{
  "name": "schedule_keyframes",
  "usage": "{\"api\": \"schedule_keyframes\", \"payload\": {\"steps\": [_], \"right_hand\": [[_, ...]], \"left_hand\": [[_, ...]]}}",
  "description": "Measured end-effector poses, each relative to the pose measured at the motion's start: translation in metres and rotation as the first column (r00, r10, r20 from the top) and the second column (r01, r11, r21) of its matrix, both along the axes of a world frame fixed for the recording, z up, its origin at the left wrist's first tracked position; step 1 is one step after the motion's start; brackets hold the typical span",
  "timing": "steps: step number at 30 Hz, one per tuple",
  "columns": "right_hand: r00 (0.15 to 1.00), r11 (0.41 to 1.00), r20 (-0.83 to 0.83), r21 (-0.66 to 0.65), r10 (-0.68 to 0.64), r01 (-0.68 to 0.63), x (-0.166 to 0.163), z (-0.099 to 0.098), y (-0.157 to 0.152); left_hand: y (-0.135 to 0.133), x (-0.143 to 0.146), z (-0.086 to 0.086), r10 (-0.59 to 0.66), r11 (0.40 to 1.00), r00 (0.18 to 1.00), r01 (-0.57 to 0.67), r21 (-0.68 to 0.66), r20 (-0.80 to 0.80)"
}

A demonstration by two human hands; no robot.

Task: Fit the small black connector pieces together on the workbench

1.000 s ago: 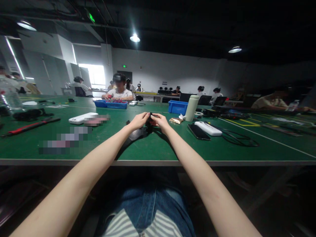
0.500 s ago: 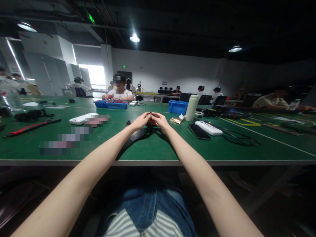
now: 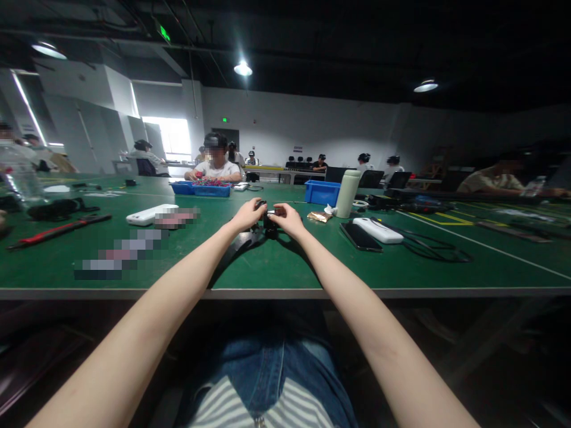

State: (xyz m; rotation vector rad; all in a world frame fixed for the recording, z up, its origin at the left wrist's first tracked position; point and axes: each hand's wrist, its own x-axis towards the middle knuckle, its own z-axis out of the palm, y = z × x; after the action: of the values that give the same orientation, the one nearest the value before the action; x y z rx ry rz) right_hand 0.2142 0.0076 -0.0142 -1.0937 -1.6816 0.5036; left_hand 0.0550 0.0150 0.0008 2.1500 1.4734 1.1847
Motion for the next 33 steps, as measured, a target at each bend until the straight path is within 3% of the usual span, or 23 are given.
{"api": "schedule_keyframes", "payload": {"steps": [4, 8, 13, 19, 25, 29, 33], "right_hand": [[0.979, 0.991, 0.182, 0.075, 0.095, -0.111, 0.000, -0.004, -0.006], [0.947, 0.976, 0.267, 0.076, 0.178, -0.205, -0.004, -0.007, -0.008], [0.924, 0.981, 0.355, 0.081, 0.139, -0.178, -0.009, -0.010, -0.010], [0.855, 0.983, 0.507, 0.073, 0.109, -0.169, -0.013, -0.008, -0.014], [0.894, 0.993, 0.440, 0.114, -0.086, 0.039, 0.001, -0.003, -0.005], [0.814, 0.975, 0.537, 0.128, -0.223, 0.182, 0.016, -0.006, 0.001], [0.747, 0.967, 0.617, 0.121, -0.249, 0.222, 0.022, -0.011, 0.004]], "left_hand": [[-0.005, -0.010, 0.001, 0.215, 0.976, 0.934, -0.209, 0.052, -0.286], [-0.001, -0.020, -0.006, 0.315, 0.939, 0.823, -0.342, 0.030, -0.473], [0.006, -0.027, -0.014, 0.279, 0.931, 0.760, -0.365, -0.030, -0.587], [0.010, -0.030, -0.017, 0.220, 0.945, 0.739, -0.324, -0.050, -0.637], [0.018, -0.032, -0.022, 0.184, 0.951, 0.724, -0.302, -0.065, -0.665], [0.017, -0.031, -0.023, 0.159, 0.957, 0.719, -0.282, -0.075, -0.677], [0.016, -0.031, -0.023, 0.145, 0.955, 0.698, -0.283, -0.085, -0.701]]}}
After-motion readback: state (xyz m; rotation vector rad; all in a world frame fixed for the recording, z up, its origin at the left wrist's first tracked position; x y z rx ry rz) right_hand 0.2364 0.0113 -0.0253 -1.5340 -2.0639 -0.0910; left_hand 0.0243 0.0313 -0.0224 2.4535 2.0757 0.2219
